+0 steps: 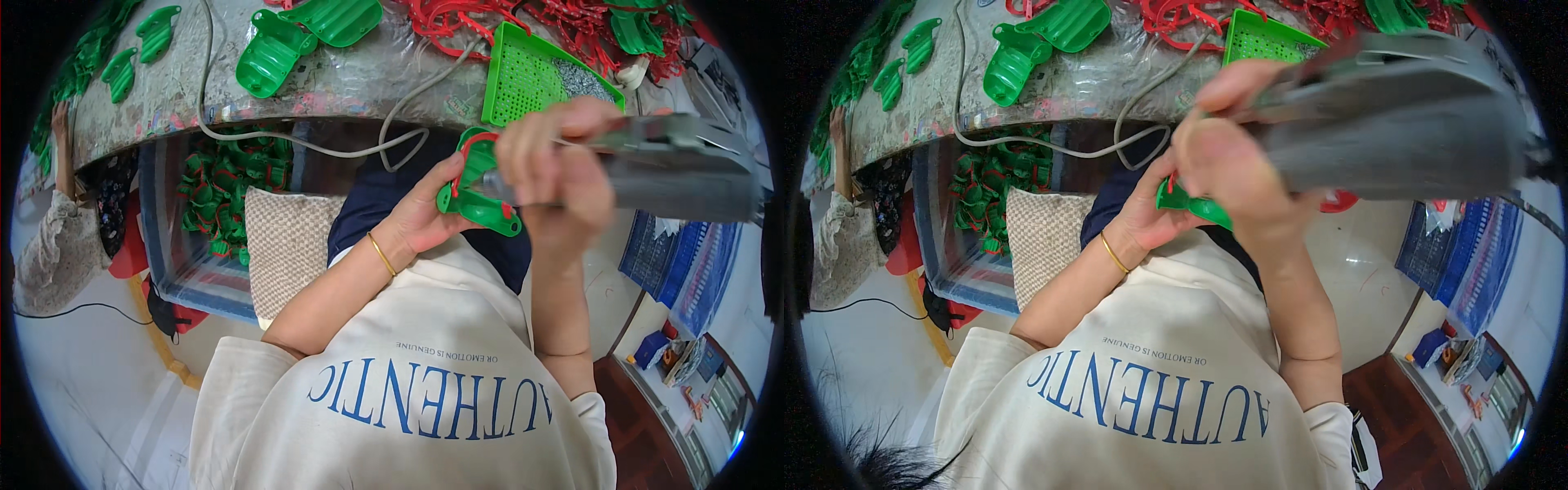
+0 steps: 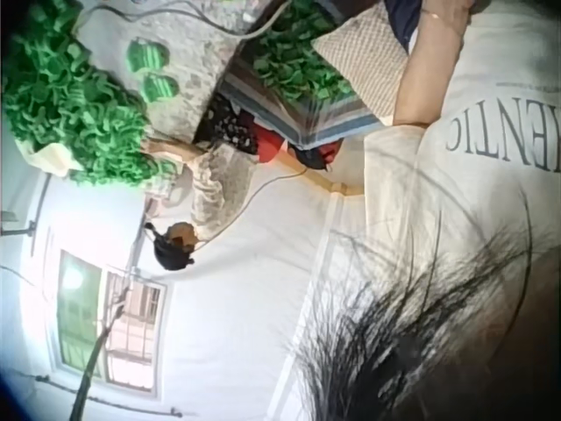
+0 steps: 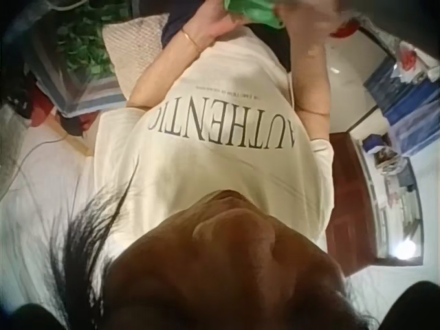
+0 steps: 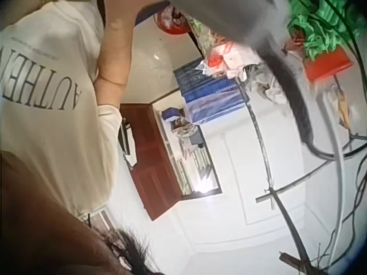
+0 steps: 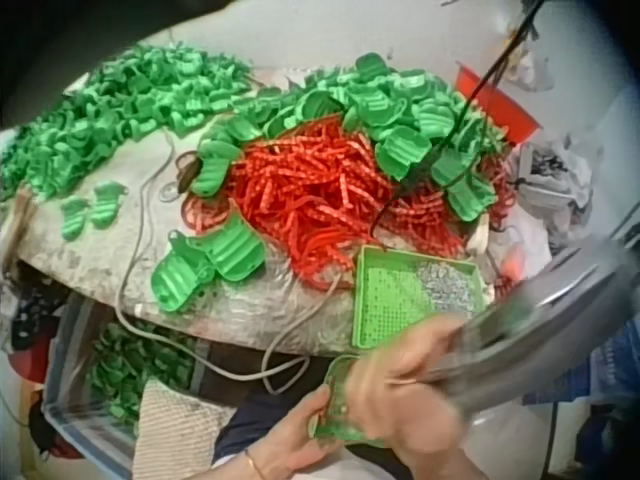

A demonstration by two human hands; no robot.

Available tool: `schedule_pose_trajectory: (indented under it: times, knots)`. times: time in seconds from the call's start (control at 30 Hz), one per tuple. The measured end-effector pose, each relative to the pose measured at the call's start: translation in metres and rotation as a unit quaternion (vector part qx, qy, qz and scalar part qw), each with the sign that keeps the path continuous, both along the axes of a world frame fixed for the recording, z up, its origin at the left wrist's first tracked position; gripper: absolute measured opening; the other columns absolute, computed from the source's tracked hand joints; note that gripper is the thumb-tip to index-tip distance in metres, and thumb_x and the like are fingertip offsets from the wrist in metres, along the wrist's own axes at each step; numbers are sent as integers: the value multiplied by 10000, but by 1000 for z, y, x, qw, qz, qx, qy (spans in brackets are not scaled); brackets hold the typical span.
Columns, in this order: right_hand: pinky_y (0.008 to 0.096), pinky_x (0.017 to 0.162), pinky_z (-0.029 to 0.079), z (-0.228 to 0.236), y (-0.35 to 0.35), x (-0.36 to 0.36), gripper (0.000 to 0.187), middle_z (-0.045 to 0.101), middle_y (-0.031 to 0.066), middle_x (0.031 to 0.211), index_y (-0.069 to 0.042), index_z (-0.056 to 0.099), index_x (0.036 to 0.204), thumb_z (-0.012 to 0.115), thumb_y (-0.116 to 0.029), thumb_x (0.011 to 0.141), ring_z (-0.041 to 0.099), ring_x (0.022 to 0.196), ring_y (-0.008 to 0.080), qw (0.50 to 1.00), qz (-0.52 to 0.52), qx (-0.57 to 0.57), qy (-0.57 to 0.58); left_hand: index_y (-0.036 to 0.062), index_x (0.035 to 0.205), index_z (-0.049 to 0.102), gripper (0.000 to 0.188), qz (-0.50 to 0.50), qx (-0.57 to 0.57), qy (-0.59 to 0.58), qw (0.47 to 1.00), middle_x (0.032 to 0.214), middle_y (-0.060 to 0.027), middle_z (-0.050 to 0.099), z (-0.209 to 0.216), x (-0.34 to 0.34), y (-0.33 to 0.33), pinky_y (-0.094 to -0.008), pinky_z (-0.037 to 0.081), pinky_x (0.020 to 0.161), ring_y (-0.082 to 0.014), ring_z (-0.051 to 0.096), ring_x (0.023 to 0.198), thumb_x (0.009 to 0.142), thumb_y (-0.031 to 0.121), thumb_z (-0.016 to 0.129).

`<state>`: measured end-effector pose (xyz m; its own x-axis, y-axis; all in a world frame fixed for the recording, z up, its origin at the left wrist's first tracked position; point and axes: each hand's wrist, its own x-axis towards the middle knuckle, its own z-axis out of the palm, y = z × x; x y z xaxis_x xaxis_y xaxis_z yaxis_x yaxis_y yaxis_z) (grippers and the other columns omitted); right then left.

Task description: Assembling plastic toy parts and red ribbons using an electric screwdriver at a factory workbench.

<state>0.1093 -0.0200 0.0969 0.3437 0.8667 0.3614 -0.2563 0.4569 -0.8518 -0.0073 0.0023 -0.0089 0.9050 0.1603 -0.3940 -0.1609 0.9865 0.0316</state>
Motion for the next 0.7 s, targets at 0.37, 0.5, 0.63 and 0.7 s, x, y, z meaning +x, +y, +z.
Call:
schedule_pose_trajectory:
  times: [0.37, 0.5, 0.63, 0.7]
  knots:
    - [275, 586, 383, 71, 17, 96, 255, 463, 28, 673, 9, 537, 1053, 646, -108, 854, 459, 602, 121, 980, -183, -70, -30, 39, 1391, 358, 773, 76, 90, -113, 987, 1317, -270, 470, -6, -64, 38, -492, 393, 1023, -376, 479, 1221, 829, 507, 607]
    - [301, 690, 470, 74, 22, 103, 278, 571, 68, 827, 8, 541, 1094, 645, -121, 871, 558, 742, 158, 952, -262, -112, -116, 49, 1389, 356, 855, 215, 24, -20, 976, 1324, -291, 441, -42, -141, 60, -538, 407, 988, -429, 481, 1184, 777, 583, 623]
    - [332, 891, 446, 69, 22, 118, 355, 592, 106, 1064, 30, 515, 1169, 636, -137, 880, 581, 964, 193, 919, -347, -118, -147, 36, 1307, 461, 724, 396, -10, 4, 918, 1273, -239, 494, -68, -229, 76, -462, 429, 939, -347, 501, 1115, 798, 526, 622]
    - [327, 911, 431, 65, 28, 113, 346, 580, 111, 1093, 34, 511, 1167, 621, -136, 887, 570, 992, 192, 886, -404, -77, -213, -1, 1319, 437, 686, 506, -49, 85, 857, 1327, -247, 443, -82, -264, 79, -492, 390, 998, -359, 454, 1184, 855, 481, 590]
